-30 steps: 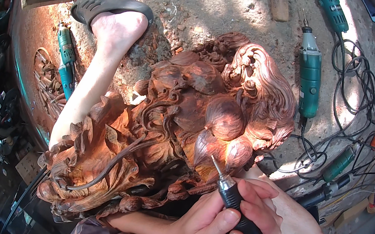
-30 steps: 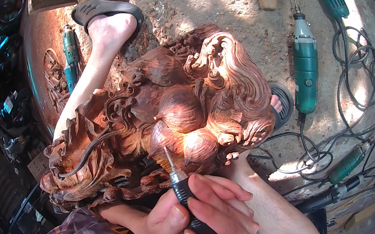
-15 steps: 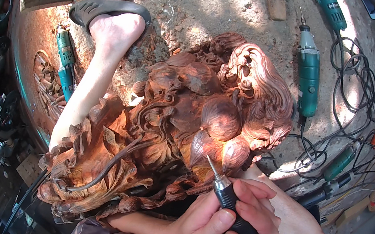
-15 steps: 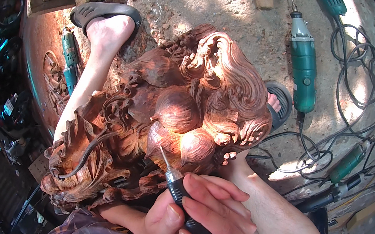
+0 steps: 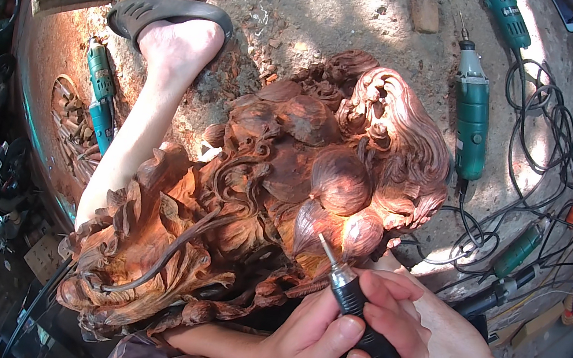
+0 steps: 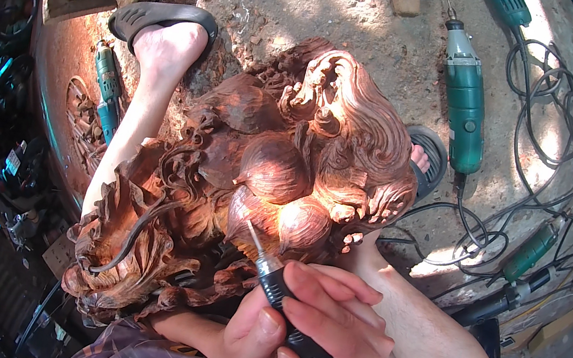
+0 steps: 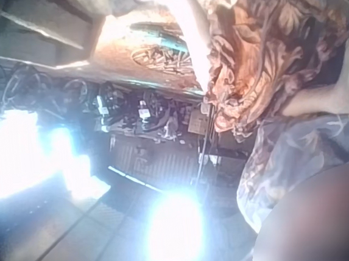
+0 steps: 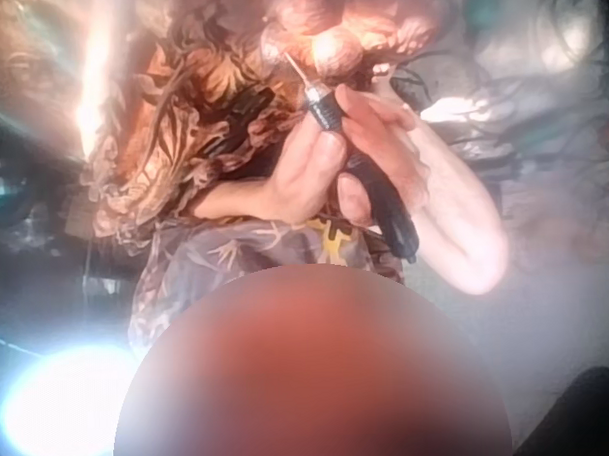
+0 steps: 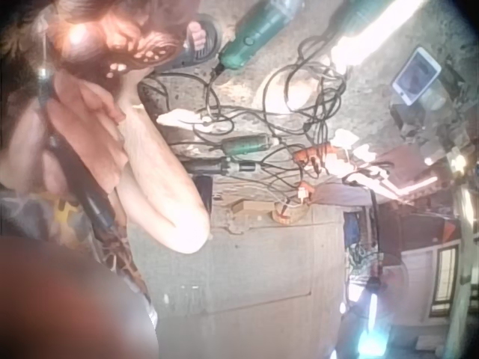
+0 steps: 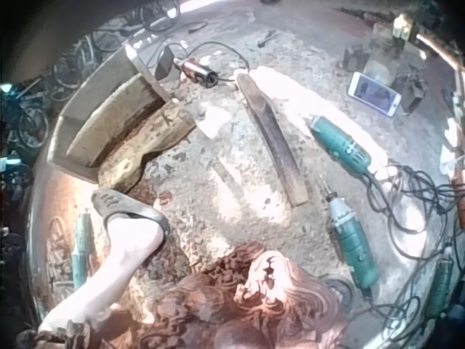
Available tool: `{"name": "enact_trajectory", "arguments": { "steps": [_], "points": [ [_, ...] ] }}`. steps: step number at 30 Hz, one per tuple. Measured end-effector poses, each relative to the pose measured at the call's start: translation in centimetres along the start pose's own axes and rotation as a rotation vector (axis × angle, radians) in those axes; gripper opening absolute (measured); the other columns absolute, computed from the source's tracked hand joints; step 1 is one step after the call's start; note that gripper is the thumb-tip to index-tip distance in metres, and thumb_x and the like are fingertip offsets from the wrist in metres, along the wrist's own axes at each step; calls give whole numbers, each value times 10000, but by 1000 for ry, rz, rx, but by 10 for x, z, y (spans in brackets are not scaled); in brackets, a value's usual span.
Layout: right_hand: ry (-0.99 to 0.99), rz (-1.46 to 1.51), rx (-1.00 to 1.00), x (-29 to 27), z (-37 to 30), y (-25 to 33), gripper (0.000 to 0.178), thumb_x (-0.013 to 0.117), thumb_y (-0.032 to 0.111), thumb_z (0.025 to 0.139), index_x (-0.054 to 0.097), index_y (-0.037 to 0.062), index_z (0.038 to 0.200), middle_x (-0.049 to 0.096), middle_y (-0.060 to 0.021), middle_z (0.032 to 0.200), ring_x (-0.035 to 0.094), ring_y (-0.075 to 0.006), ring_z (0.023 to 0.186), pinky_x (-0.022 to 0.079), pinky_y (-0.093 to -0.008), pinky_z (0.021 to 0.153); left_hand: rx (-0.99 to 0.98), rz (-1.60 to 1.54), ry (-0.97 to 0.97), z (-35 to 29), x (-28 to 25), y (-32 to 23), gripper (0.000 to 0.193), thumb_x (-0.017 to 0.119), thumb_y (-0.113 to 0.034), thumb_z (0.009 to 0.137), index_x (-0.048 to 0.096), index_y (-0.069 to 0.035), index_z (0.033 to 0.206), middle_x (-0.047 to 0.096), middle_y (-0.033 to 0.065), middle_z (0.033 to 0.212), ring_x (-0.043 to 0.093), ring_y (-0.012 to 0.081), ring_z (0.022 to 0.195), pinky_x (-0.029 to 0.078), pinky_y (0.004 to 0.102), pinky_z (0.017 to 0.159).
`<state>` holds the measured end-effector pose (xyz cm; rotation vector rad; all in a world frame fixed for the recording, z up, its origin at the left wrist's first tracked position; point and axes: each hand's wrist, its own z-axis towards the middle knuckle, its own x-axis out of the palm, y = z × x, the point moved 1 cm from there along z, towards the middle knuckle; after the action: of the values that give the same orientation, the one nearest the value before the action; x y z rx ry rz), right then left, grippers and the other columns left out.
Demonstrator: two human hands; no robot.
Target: The person uses a rotary carving tool to shape and detail a large piece of wood. They hold the tool with both hands and move it across the surface to refine the carved features.
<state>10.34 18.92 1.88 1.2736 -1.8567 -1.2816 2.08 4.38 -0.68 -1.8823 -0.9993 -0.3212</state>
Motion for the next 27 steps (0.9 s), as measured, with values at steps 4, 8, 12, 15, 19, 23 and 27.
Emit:
{"name": "enact_trajectory", "arguments": {
  "steps": [4, 8, 12, 15, 19, 23, 27],
  "points": [
    [24, -301, -366, -2, 2, 9, 306, 671, 40, 914, 620, -243, 1019, 698, -341, 991, 726, -453, 993, 591, -528, 934, -192, -232, -51, 3, 6, 5, 514, 373, -319, 1100, 421, 75, 1427, 538, 211, 1406, 539, 302, 1306, 383, 436, 1133],
    [-53, -261, -401, 5, 2, 2, 301, 652, 89, 952, 619, -201, 1023, 715, -276, 958, 735, -441, 951, 622, -500, 866, -123, -187, 12, 3, 2, 5, 490, 359, -294, 1107, 409, 62, 1439, 536, 213, 1408, 533, 302, 1315, 378, 432, 1138],
    [-106, -123, -352, 15, -1, -11, 373, 677, 203, 954, 604, -126, 1114, 703, -278, 1052, 738, -409, 976, 604, -464, 896, 9, -117, 2, 1, 2, 5, 483, 351, -284, 1109, 404, 60, 1444, 533, 214, 1412, 538, 298, 1302, 381, 428, 1134],
    [-109, -119, -354, 12, -5, -14, 376, 679, 208, 951, 606, -121, 1120, 701, -281, 1060, 738, -409, 975, 604, -463, 892, -151, -229, -59, 1, 7, 7, 508, 365, -315, 1103, 422, 73, 1426, 531, 216, 1414, 542, 297, 1293, 385, 432, 1131],
    [-116, -125, -350, 12, -8, -15, 381, 683, 213, 948, 608, -114, 1127, 699, -285, 1072, 738, -409, 974, 605, -462, 888, -137, -195, -29, 3, 5, 7, 512, 356, -322, 1102, 424, 70, 1424, 532, 217, 1412, 545, 296, 1288, 391, 435, 1126],
    [-127, -108, -347, 15, -9, -17, 385, 687, 219, 945, 610, -108, 1134, 696, -290, 1083, 738, -408, 974, 605, -461, 883, -68, -135, 0, 2, 1, 6, 515, 348, -330, 1105, 426, 67, 1423, 535, 215, 1408, 550, 293, 1280, 398, 431, 1117],
    [-120, -106, -338, 16, -11, -19, 390, 690, 225, 942, 613, -101, 1142, 694, -294, 1095, 739, -408, 973, 605, -459, 878, -177, -217, -23, 1, 3, 9, 527, 353, -345, 1103, 438, 71, 1415, 541, 215, 1402, 556, 295, 1277, 403, 430, 1113]
  ]
}}
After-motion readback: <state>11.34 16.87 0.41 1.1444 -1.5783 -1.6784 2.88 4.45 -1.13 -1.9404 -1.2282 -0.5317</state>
